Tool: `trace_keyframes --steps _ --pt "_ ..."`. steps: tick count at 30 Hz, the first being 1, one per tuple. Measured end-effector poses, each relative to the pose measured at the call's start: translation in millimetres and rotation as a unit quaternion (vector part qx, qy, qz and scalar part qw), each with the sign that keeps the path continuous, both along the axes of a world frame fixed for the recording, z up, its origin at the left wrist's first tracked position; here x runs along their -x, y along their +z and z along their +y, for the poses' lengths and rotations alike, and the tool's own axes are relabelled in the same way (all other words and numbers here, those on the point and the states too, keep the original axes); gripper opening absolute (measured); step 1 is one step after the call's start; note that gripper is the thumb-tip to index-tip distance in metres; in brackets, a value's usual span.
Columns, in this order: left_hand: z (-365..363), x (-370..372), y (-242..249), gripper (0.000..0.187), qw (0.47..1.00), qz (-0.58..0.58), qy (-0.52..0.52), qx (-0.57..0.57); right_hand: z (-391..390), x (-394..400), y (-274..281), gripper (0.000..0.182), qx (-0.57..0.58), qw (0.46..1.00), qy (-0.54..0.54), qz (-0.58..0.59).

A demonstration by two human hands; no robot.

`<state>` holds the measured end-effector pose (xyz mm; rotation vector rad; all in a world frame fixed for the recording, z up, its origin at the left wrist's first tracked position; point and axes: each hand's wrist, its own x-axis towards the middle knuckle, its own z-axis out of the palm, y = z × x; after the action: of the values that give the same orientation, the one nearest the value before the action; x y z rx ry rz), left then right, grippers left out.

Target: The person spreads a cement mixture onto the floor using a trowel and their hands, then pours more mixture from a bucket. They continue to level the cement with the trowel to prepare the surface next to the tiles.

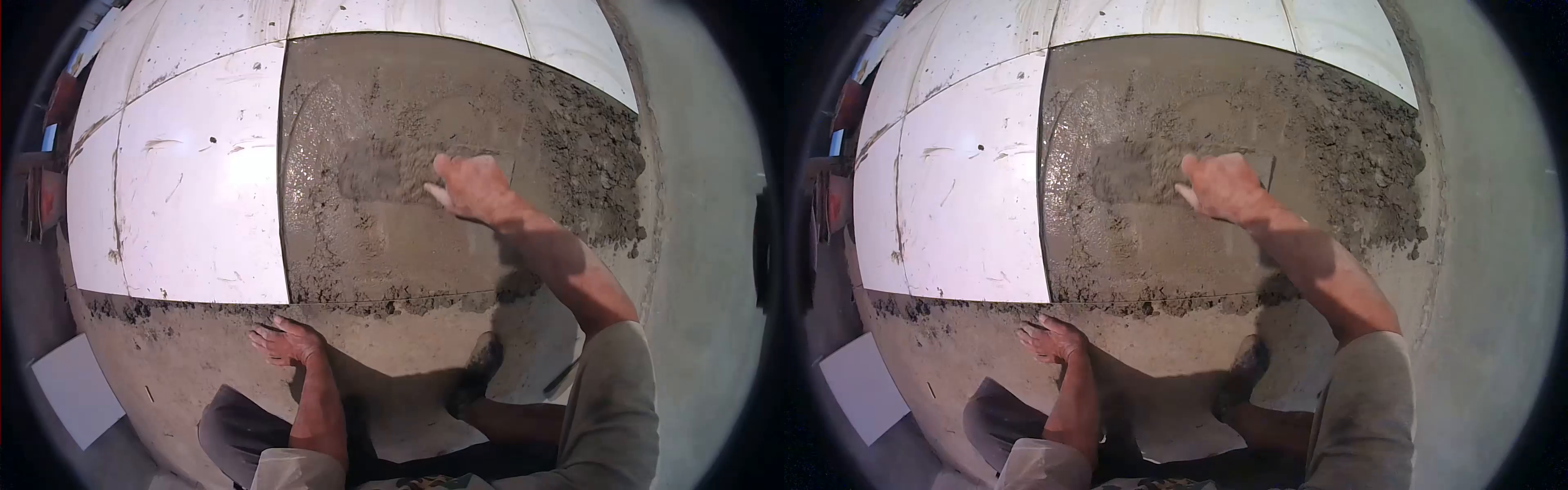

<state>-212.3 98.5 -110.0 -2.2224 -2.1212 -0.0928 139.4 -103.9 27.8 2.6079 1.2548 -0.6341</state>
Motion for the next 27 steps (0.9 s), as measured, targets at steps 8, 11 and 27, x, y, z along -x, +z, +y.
trace_keyframes --steps 8,11,27 --pt "3 5 -8 0.065 0.999 -0.003 -0.015 -0.038 15 -47 -6 0.043 -0.047 0.992 -0.110 -0.041" --pt "2 6 -6 0.065 1.000 0.014 -0.002 -0.022 10 -54 -5 0.045 -0.038 0.982 -0.178 -0.047" --pt "2 0 15 0.066 0.996 0.034 -0.001 0.078 -111 -32 -42 0.055 -0.203 0.697 -0.686 0.052"
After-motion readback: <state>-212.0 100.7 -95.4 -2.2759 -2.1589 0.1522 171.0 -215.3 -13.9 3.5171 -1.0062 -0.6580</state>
